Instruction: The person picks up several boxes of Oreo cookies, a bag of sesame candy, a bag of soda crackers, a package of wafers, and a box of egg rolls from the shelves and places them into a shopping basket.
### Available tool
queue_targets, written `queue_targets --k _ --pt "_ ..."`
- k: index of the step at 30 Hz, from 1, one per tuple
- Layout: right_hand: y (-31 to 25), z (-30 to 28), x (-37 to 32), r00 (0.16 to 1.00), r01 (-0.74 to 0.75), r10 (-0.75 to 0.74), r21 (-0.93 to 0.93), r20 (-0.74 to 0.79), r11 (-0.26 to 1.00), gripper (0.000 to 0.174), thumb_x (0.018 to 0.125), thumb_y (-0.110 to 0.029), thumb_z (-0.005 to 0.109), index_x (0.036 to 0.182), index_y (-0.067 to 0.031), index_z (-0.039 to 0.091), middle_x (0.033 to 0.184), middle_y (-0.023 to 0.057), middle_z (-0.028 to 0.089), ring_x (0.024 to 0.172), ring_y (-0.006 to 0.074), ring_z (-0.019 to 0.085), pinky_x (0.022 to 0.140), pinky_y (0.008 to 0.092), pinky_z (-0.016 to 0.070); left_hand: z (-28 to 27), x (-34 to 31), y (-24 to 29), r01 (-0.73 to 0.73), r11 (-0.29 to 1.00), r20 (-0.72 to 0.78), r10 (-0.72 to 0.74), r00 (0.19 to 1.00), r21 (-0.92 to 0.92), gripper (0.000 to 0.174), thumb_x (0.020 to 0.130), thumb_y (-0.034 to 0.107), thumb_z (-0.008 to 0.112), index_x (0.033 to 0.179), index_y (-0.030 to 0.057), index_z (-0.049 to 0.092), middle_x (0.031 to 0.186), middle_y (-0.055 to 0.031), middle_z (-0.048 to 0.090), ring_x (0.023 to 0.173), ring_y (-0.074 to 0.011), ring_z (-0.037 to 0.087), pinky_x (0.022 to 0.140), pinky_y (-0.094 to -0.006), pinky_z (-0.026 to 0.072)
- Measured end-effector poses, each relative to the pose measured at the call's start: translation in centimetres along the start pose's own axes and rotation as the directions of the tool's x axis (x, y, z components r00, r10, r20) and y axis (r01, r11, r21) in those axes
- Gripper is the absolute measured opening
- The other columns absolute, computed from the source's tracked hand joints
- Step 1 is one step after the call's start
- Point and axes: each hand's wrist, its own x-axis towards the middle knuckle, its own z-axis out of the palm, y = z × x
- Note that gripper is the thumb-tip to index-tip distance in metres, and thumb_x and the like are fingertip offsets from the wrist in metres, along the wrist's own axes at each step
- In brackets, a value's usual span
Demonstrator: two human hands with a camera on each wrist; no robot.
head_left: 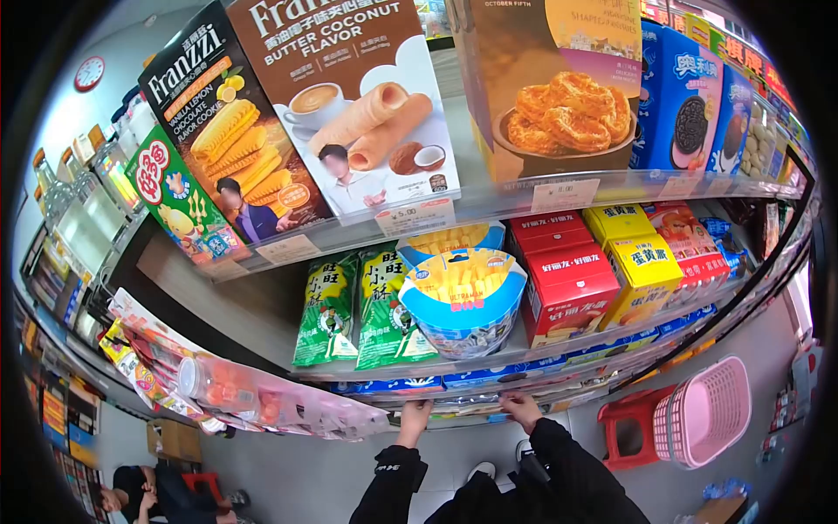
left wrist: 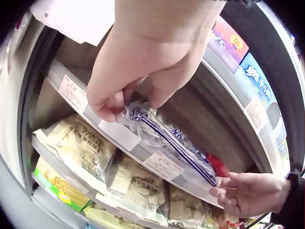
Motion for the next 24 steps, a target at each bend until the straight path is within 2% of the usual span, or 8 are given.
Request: queue_targets --k 2,5,7,9,11,14,18,24 --pt "0.1 0.7 -0.2 0.995 0.072 -0.069 0.052 -0.068 0.996 0.014 0.072 -0.015 0.061 0.074 -0.0039 0.052 0.069 0.0027 0.053 0.059 0.0098 0.05 0.055 0.0217 0.0428 -0.4 -0.1 0.2 -0.027 0.998 0.003 0.027 1.0 -0.058 0.024 0.074 0.017 0.055 0.088 -0.002 0.056 0.074 -0.015 0.059 0.07 -0.0231 0.058 0.062 -0.0307 0.0435" --pt "-0.3 1.3 -1.3 0.995 0.074 -0.065 0.115 -0.075 0.991 0.016 0.072 -0.014 0.063 0.068 -0.006 0.049 0.066 0.0022 0.051 0.057 0.0091 0.049 0.054 0.0213 0.0434 -1.5 -0.7 1.0 0.022 0.982 0.041 -0.015 0.999 -0.186 0.022 0.074 0.017 0.057 0.082 -0.003 0.056 0.069 -0.0092 0.059 0.064 -0.0148 0.056 0.058 -0.0265 0.043" --pt "-0.6 1.6 -2.3 0.995 0.065 -0.055 0.133 -0.079 0.989 0.021 0.07 -0.012 0.064 0.062 -0.0083 0.045 0.065 0.0014 0.051 0.055 0.0088 0.049 0.054 0.0215 0.0442 -2.1 -1.5 0.7 0.271 0.915 0.24 -0.203 0.949 -0.299 0.015 0.076 0.013 0.057 0.08 -0.0009 0.053 0.069 -0.0034 0.053 0.063 -0.0107 0.053 0.06 -0.0244 0.0454" --pt "-1.2 1.6 -3.7 1.0 0.004 -0.004 0.159 -0.003 0.987 0.023 0.069 -0.01 0.065 0.061 -0.0087 0.043 0.066 0.0021 0.051 0.057 0.0097 0.051 0.054 0.0219 0.0452 -3.5 -2.9 2.3 0.463 0.668 0.397 -0.264 0.879 -0.583 0.011 0.074 0.004 0.057 0.078 -0.0005 0.048 0.075 -0.0052 0.051 0.068 -0.0126 0.052 0.069 -0.0356 0.0495" --pt "-1.7 2.0 -4.9 0.999 -0.004 -0.003 0.204 0.032 0.979 0.019 0.069 -0.008 0.064 0.077 -0.0055 0.047 0.072 0.0026 0.052 0.065 0.012 0.054 0.058 0.0244 0.0462 -4.7 -3.8 2.2 0.513 0.635 0.492 -0.23 0.84 -0.578 0.015 0.074 0.005 0.058 0.085 -0.0005 0.049 0.081 -0.0067 0.053 0.073 -0.0137 0.052 0.071 -0.035 0.0484" --pt "-1.7 2.1 -6.0 0.983 -0.124 0.094 0.19 0.157 0.974 0.044 0.07 -0.004 0.06 0.109 -0.0015 0.039 0.084 0.0042 0.053 0.077 0.0128 0.053 0.071 0.0286 0.0442 -6.5 -4.6 4.0 0.611 0.549 0.642 -0.166 0.749 -0.57 0.026 0.074 0.005 0.057 0.098 -0.0004 0.047 0.093 -0.0082 0.052 0.08 -0.0153 0.052 0.075 -0.0346 0.0455" --pt "0.1 2.5 -6.5 0.967 -0.074 0.018 0.216 0.253 0.973 0.054 0.071 -0.004 0.056 0.119 -0.0017 0.032 0.088 0.0054 0.054 0.082 0.0131 0.052 0.073 0.025 0.0419 -7.4 -5.5 2.0 0.653 0.546 0.79 0.027 0.613 -0.525 0.04 0.075 0.005 0.054 0.112 0.0002 0.038 0.107 -0.0083 0.048 0.096 -0.0185 0.048 0.077 -0.0338 0.0416" --pt "-0.8 2.9 -11.4 0.968 -0.043 0.047 -0.021 0.248 0.999 0.058 0.07 -0.004 0.057 0.12 0.0001 0.029 0.088 0.0085 0.052 0.081 0.0148 0.052 0.068 0.0257 0.0423 -8.4 -10.4 2.4 0.689 0.509 0.808 0.021 0.589 -0.515 0.049 0.073 0.0 0.054 0.117 0.0018 0.032 0.113 -0.0103 0.044 0.099 -0.0208 0.047 0.08 -0.0354 0.0406"
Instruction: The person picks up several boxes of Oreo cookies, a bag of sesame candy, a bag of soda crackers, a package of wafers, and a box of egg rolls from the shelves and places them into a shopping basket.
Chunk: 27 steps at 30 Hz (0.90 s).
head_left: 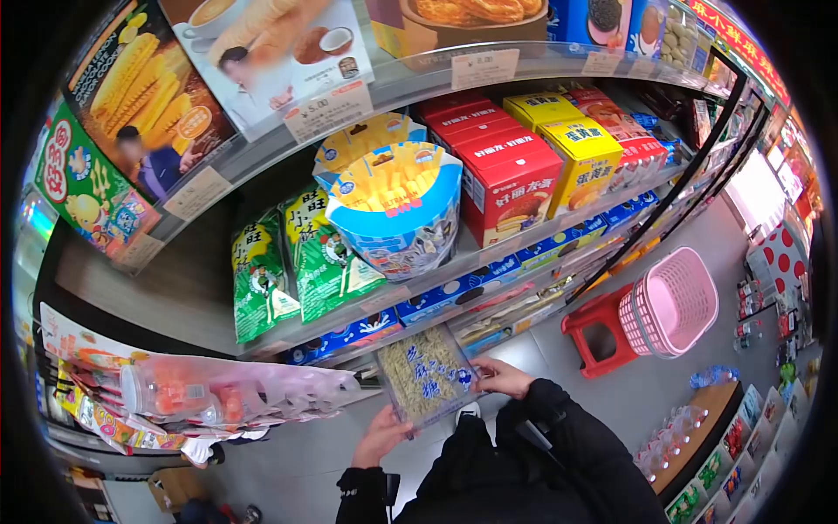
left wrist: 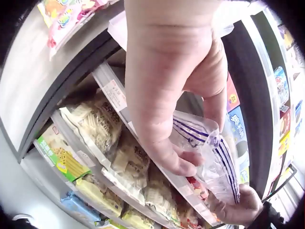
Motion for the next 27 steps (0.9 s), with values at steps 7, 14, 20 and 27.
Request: queue_targets --k 7,14,20,27 --pt "2.6 -1.1 -5.0 0.983 0.14 -0.095 -0.311 0.157 0.94 0.05 0.072 -0.011 0.059 0.116 -0.002 0.037 0.09 0.008 0.051 0.079 0.0129 0.049 0.07 0.0253 0.0419 2.9 -3.2 -4.2 0.057 0.977 -0.022 -0.054 0.998 0.204 0.054 0.069 0.001 0.059 0.116 0.0003 0.031 0.108 -0.0099 0.047 0.097 -0.0198 0.048 0.081 -0.0345 0.0417" --pt "6.2 -7.0 -13.9 0.977 0.21 -0.196 -0.237 0.08 0.949 0.049 0.075 -0.011 0.058 0.117 -0.0015 0.035 0.098 0.005 0.049 0.087 0.0093 0.045 0.076 0.0235 0.0387 12.1 -1.2 -6.8 0.052 0.922 -0.042 -0.039 0.998 0.383 0.062 0.068 0.001 0.061 0.119 0.0006 0.026 0.115 -0.0094 0.04 0.106 -0.0191 0.04 0.089 -0.0323 0.0345" --pt "7.9 -14.0 -26.0 0.95 0.218 -0.259 -0.225 -0.173 0.95 0.053 0.073 -0.012 0.061 0.117 -0.0002 0.034 0.093 0.0045 0.047 0.084 0.0097 0.045 0.074 0.0224 0.0392 20.7 5.1 -11.9 0.116 0.892 0.137 -0.193 0.971 0.437 0.063 0.069 0.001 0.062 0.12 0.0015 0.026 0.117 -0.0085 0.039 0.108 -0.0171 0.039 0.089 -0.0303 0.0338" --pt "10.7 -20.0 -36.6 0.889 0.318 -0.25 0.125 -0.384 0.94 0.048 0.073 -0.004 0.059 0.114 0.001 0.035 0.103 0.0079 0.05 0.094 0.0122 0.048 0.082 0.0254 0.0392 31.2 12.5 -15.4 0.159 0.862 0.323 -0.343 0.882 0.482 0.063 0.068 0.001 0.063 0.12 0.0007 0.027 0.119 -0.0063 0.038 0.11 -0.0148 0.035 0.09 -0.0283 0.0317"
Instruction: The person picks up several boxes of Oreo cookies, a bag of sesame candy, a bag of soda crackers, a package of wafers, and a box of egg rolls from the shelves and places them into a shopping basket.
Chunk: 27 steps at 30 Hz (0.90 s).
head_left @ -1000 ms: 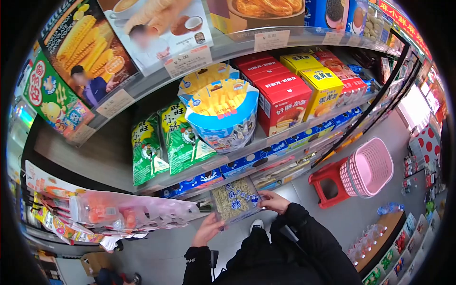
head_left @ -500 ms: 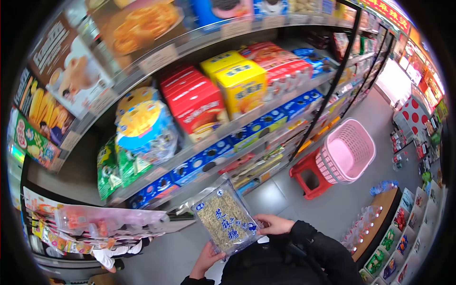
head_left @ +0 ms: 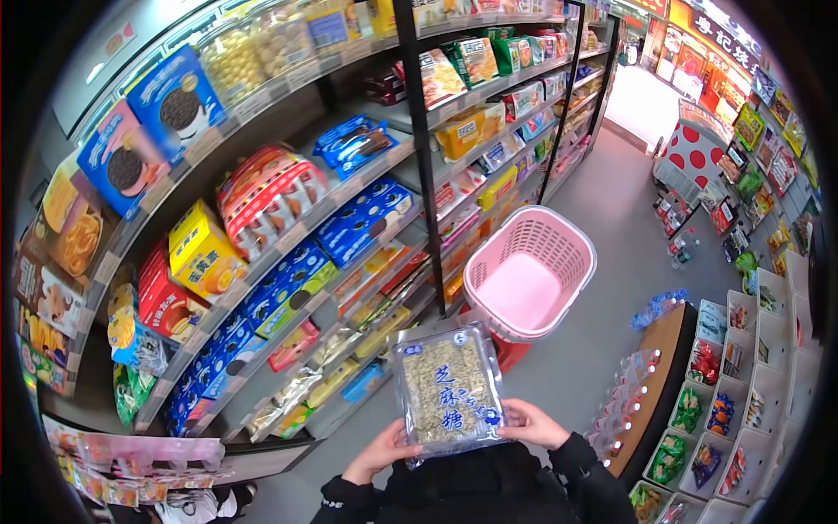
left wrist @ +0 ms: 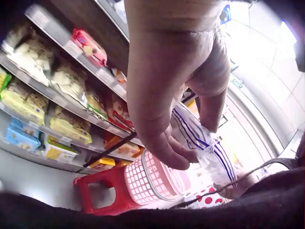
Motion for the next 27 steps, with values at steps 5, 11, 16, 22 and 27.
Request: queue_targets --k 5,11,16,22,27 --pt "-0.3 -3.2 -2.0 0.961 0.125 -0.061 0.228 -0.272 0.966 0.039 0.072 0.0 0.058 0.108 0.001 0.041 0.098 0.0092 0.053 0.088 0.012 0.051 0.075 0.0236 0.0423 2.3 5.8 2.8 0.057 0.997 0.155 -0.063 0.986 0.045 0.063 0.069 0.0 0.061 0.122 -0.0003 0.026 0.119 -0.006 0.038 0.108 -0.0139 0.038 0.091 -0.0269 0.0309" --pt "-1.7 -6.2 -0.5 0.901 0.188 -0.057 0.269 -0.43 0.945 0.031 0.075 0.002 0.053 0.103 0.0036 0.042 0.091 0.0101 0.056 0.081 0.0115 0.054 0.071 0.0222 0.0431 2.7 13.0 6.1 0.098 0.983 0.289 -0.141 0.947 0.157 0.056 0.072 -0.003 0.057 0.12 -0.0019 0.028 0.116 -0.0083 0.042 0.104 -0.0122 0.042 0.085 -0.025 0.0367" --pt "-3.5 -10.1 1.4 0.862 0.182 -0.023 0.267 -0.507 0.946 0.028 0.075 0.005 0.049 0.103 0.0047 0.043 0.091 0.0095 0.056 0.08 0.011 0.054 0.07 0.0214 0.043 3.1 19.7 8.8 0.158 0.975 0.393 -0.209 0.896 0.157 0.049 0.072 0.001 0.058 0.115 -0.0022 0.033 0.105 -0.0063 0.05 0.094 -0.0108 0.048 0.079 -0.0231 0.0402" --pt "-4.6 -16.4 5.7 0.805 0.083 0.104 0.284 -0.585 0.955 0.022 0.075 0.003 0.049 0.097 0.0059 0.047 0.082 0.0071 0.057 0.071 0.0105 0.055 0.064 0.0224 0.0443 2.0 28.7 10.9 0.343 0.923 0.321 -0.382 0.867 0.172 0.03 0.075 0.008 0.057 0.102 0.0032 0.046 0.09 0.0 0.052 0.076 -0.0061 0.051 0.062 -0.0172 0.0425" --pt "-2.7 -20.8 10.9 0.763 0.161 0.196 0.475 -0.616 0.865 0.013 0.076 -0.002 0.05 0.087 0.0047 0.05 0.076 0.0063 0.056 0.065 0.0117 0.054 0.058 0.0243 0.0451 1.1 35.0 11.2 0.381 0.915 0.19 -0.354 0.916 -0.132 0.022 0.08 0.014 0.051 0.098 0.0019 0.049 0.084 -0.0032 0.055 0.073 -0.0106 0.054 0.064 -0.0226 0.0454"
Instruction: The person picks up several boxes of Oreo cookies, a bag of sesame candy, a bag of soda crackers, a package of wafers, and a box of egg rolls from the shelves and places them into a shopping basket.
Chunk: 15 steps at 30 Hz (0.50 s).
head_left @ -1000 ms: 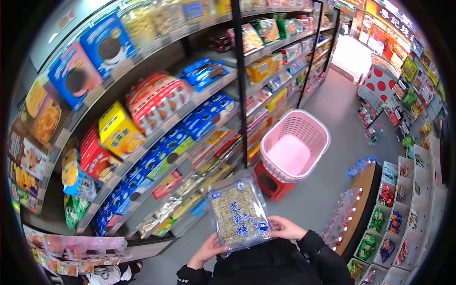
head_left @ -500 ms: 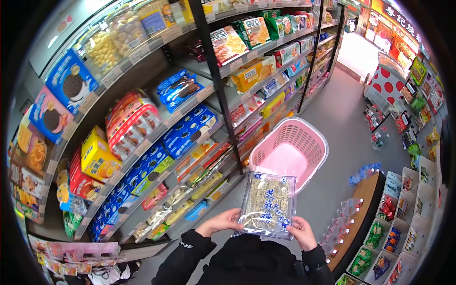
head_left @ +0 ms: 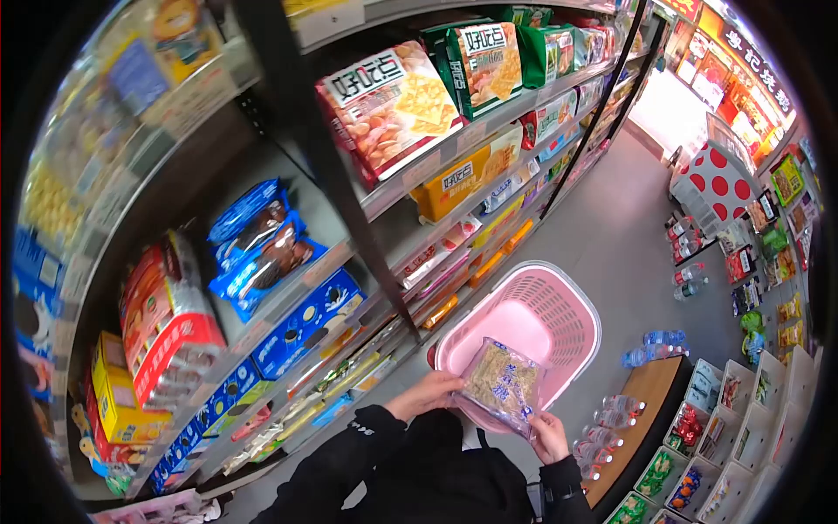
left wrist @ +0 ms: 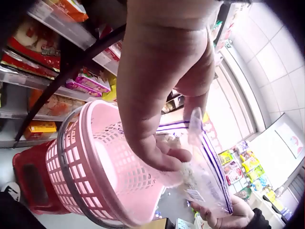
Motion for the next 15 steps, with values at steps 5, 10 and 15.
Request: queue_targets --k 5,10,15 --pt "0.1 -0.2 4.4 0.997 -0.073 0.077 0.135 -0.024 0.988 0.01 0.078 -0.004 0.048 0.083 0.0046 0.049 0.075 0.0086 0.056 0.067 0.016 0.056 0.059 0.0283 0.0476 1.2 3.7 2.6 -0.064 0.998 -0.206 0.062 0.977 -0.001 0.02 0.082 0.017 0.044 0.094 0.0019 0.051 0.086 -0.0028 0.054 0.07 -0.0103 0.054 0.063 -0.0237 0.0452" --pt "-0.6 -0.2 7.0 0.978 -0.091 0.117 0.152 -0.174 0.984 0.012 0.077 -0.004 0.05 0.065 -0.0017 0.049 0.054 0.0015 0.047 0.043 0.0089 0.043 0.038 0.0218 0.0348 -0.3 8.4 1.9 -0.066 0.995 -0.215 0.048 0.975 -0.078 0.02 0.082 0.018 0.046 0.094 0.002 0.049 0.087 -0.0048 0.053 0.068 -0.0131 0.054 0.064 -0.0265 0.0457" --pt "-0.6 -1.0 9.6 0.971 -0.082 0.105 0.115 -0.216 0.99 0.012 0.075 -0.003 0.051 0.064 -0.0034 0.048 0.052 0.0004 0.045 0.044 0.0071 0.042 0.039 0.02 0.0337 -1.7 11.1 1.5 -0.073 0.975 -0.275 0.013 0.961 -0.209 0.017 0.079 0.016 0.051 0.09 0.0028 0.049 0.081 -0.0042 0.051 0.066 -0.0144 0.053 0.064 -0.0273 0.0455"
